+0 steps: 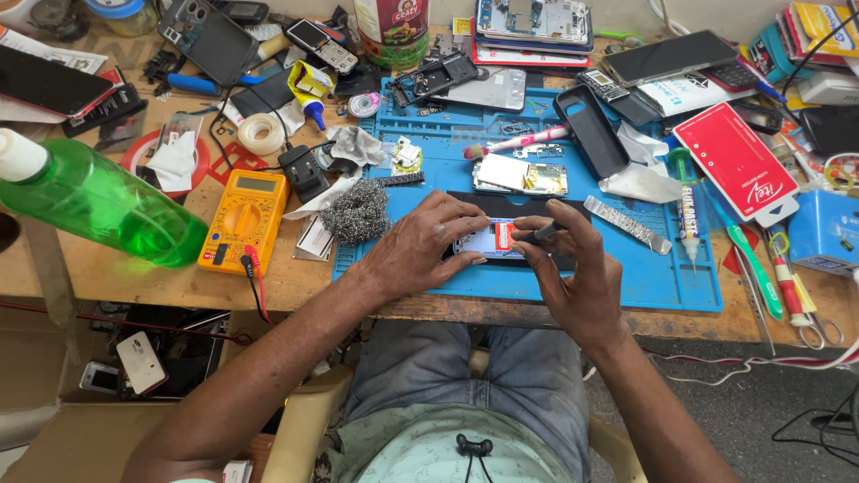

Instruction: The person uses a precision screwdriver to work on the internal components of a disassembled mobile phone. They then pick up a different blue mobile phone, remove its back cover, and insert a battery.

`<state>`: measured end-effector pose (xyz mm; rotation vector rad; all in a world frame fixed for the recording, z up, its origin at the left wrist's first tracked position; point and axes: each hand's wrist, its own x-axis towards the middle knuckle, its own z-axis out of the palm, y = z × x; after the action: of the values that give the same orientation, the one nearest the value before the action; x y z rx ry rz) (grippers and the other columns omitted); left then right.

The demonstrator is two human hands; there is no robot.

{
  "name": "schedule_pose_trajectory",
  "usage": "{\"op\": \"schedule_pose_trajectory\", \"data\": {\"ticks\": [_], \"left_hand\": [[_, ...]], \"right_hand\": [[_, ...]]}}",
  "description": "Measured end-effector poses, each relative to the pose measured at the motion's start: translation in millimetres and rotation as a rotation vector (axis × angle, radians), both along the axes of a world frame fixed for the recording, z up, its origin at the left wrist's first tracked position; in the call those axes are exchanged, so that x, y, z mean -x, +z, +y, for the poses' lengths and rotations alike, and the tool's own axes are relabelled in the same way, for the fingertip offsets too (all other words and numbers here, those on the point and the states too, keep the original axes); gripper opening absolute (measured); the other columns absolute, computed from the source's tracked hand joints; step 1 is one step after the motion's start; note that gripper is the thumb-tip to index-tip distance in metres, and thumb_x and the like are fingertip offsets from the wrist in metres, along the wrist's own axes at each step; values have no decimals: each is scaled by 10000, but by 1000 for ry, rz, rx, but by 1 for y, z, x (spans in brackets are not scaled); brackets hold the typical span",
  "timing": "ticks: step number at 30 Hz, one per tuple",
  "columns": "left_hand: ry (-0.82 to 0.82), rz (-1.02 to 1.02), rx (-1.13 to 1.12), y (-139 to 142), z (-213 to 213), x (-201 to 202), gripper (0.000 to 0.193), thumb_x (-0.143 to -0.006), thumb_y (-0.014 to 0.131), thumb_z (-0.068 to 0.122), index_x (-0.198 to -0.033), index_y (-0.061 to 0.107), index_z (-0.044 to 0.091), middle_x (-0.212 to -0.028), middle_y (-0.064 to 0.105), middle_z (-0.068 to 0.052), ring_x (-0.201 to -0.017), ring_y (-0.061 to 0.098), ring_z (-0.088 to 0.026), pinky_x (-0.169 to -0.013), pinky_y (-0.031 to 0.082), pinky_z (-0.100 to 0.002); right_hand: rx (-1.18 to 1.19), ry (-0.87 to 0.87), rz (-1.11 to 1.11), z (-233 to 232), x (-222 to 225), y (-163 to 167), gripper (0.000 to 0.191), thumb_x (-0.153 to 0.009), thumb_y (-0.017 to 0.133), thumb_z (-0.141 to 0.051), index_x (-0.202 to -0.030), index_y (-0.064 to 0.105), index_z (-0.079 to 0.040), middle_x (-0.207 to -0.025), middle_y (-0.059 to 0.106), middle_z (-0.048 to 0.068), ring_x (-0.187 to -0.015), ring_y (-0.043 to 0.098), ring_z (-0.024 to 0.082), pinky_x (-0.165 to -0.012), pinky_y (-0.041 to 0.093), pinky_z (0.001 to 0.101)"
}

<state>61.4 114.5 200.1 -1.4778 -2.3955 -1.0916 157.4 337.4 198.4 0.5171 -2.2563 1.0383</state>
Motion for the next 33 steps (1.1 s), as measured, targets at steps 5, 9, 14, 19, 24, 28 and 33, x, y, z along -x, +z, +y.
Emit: {"op": "schedule_pose_trajectory", "data": {"ticks": [5,9,14,19,24,28,33], "left_hand": [[2,-11,1,-1,0,0,462,-860,809,237,-1261,694,39,-1253,679,-106,-1167,601,-281,-1014,518,-400],[-2,-9,2,0,-1,-1,468,-856,810,236,-1262,693,35,-1259,679,-108,-1170,598,-284,-1021,514,-401],[-4,-23,8,0,-1,0,469,-855,809,230,-1265,692,33,-1257,678,-109,-1163,597,-285,-1022,513,-400],[-7,-10,-3,-1,-1,0,464,-853,810,215,-1264,693,36,-1257,678,-107,-1173,597,-287,-1032,510,-403],[-1,-19,6,-1,-1,0,468,-849,807,205,-1271,690,37,-1265,673,-111,-1174,595,-291,-1025,511,-403],[-4,-15,9,-1,0,1,468,-847,810,205,-1267,689,36,-1263,672,-112,-1174,596,-290,-1028,511,-405],[-8,-6,6,-1,0,1,468,-844,810,200,-1266,689,36,-1258,673,-113,-1171,597,-292,-1025,511,-407]], "right_hand": [[-6,5,-10,1,0,-3,630,-993,693,8,-1499,331,-94,-1189,735,184,-1076,768,248,-875,679,328],[-16,-19,0,1,1,-3,645,-976,717,-3,-1492,341,-96,-1160,739,174,-1052,771,242,-848,678,322],[-18,-24,26,1,2,-5,655,-973,740,-19,-1489,346,-99,-1124,743,152,-1016,775,222,-812,673,309],[-45,-39,36,0,1,-7,654,-968,746,-33,-1485,350,-92,-1110,748,150,-1022,773,228,-817,676,314],[-73,-42,66,0,0,-8,637,-973,738,-37,-1479,356,-87,-1108,741,157,-1040,770,243,-830,679,317],[-74,-46,58,0,0,-8,633,-977,736,-35,-1480,355,-83,-1103,743,156,-1025,771,233,-824,679,318],[-78,-68,55,0,1,-8,630,-960,758,-43,-1463,381,-73,-1088,750,158,-1000,776,228,-799,680,314]]}}
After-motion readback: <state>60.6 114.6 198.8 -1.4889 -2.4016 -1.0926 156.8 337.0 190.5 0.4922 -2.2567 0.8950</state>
